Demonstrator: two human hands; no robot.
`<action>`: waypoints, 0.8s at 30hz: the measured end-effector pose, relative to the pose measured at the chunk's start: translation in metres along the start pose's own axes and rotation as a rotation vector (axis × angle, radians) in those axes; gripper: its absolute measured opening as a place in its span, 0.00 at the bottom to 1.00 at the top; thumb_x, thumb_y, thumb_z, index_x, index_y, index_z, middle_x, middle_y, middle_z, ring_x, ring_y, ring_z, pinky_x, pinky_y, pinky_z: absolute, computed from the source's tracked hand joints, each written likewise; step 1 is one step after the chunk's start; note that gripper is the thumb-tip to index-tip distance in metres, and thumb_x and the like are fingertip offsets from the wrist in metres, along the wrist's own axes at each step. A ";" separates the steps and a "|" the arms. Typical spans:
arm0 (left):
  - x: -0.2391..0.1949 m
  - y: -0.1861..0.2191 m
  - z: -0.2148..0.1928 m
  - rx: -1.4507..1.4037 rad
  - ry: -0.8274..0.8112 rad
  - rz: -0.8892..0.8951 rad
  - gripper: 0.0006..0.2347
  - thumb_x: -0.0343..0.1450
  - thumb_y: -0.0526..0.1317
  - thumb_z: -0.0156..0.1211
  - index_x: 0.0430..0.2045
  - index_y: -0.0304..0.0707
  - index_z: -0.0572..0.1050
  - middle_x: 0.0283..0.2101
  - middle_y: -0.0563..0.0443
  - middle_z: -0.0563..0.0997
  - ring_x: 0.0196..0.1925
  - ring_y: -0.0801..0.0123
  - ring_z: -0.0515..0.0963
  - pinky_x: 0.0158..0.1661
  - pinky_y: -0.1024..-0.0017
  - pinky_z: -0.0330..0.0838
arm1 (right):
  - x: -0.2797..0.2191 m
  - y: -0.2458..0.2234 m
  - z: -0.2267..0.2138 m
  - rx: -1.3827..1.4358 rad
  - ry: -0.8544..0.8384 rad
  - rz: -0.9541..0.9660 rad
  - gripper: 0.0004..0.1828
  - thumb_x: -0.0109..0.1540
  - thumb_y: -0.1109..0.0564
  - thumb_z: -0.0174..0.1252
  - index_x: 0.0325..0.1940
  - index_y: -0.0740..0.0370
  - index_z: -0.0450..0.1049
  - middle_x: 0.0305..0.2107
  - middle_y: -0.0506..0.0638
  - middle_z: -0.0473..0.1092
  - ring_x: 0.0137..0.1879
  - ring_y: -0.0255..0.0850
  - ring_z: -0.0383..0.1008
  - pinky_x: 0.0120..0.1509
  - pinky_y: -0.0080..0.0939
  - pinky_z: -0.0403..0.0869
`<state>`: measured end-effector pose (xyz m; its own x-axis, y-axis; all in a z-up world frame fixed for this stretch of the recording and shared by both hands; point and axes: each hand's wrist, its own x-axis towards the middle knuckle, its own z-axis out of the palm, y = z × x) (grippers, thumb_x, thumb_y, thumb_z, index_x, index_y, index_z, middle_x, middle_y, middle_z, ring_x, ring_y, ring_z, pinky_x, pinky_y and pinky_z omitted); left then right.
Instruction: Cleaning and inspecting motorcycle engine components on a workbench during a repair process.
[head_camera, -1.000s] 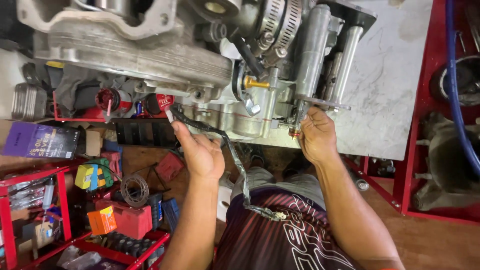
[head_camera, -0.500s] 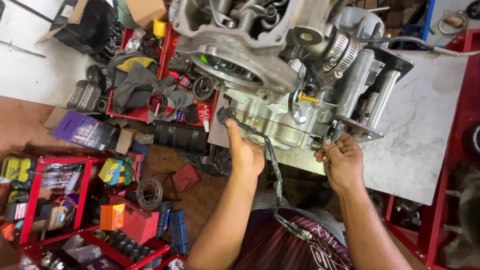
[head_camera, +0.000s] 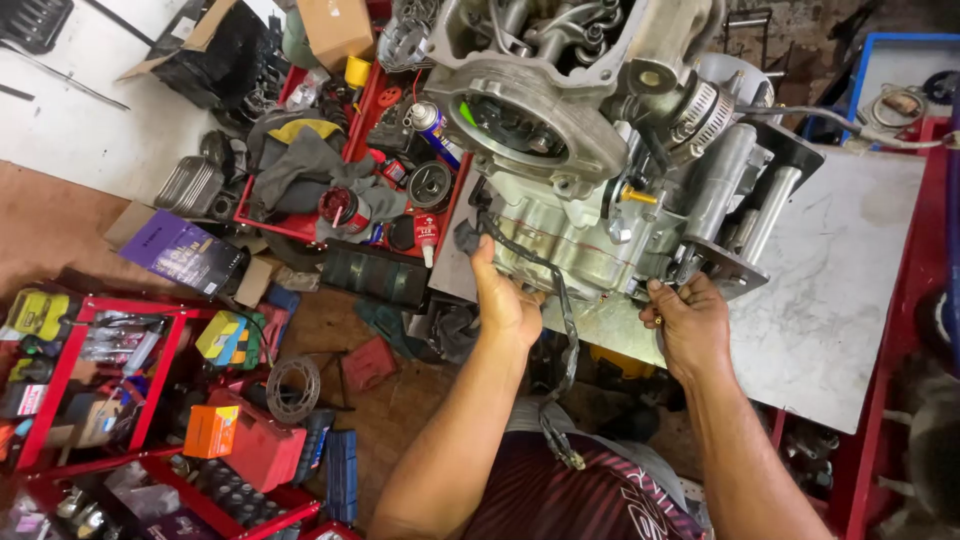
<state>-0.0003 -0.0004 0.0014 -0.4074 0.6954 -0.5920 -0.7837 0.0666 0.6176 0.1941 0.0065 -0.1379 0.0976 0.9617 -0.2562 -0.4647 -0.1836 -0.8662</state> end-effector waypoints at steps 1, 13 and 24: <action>-0.001 0.001 0.000 0.008 0.013 0.005 0.40 0.64 0.65 0.61 0.70 0.50 0.57 0.74 0.43 0.58 0.78 0.48 0.52 0.67 0.30 0.44 | -0.001 -0.001 0.001 -0.001 0.000 0.001 0.13 0.65 0.62 0.64 0.48 0.68 0.67 0.24 0.51 0.70 0.22 0.40 0.76 0.23 0.32 0.78; 0.014 -0.005 -0.009 0.058 -0.004 0.031 0.38 0.65 0.66 0.58 0.68 0.50 0.61 0.71 0.43 0.63 0.74 0.50 0.60 0.66 0.36 0.53 | 0.001 0.009 -0.003 -0.038 0.024 -0.017 0.13 0.66 0.62 0.64 0.47 0.69 0.65 0.21 0.51 0.68 0.21 0.40 0.76 0.23 0.31 0.77; 0.020 -0.007 -0.024 0.139 -0.006 0.099 0.34 0.66 0.67 0.57 0.64 0.52 0.65 0.68 0.43 0.67 0.69 0.53 0.64 0.65 0.43 0.58 | -0.007 0.000 0.000 -0.068 0.032 -0.001 0.15 0.66 0.63 0.63 0.48 0.72 0.64 0.19 0.55 0.69 0.19 0.40 0.75 0.20 0.31 0.74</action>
<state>-0.0140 -0.0042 -0.0271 -0.4765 0.7076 -0.5218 -0.6673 0.0953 0.7386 0.1933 -0.0003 -0.1357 0.1264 0.9552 -0.2677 -0.4035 -0.1970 -0.8935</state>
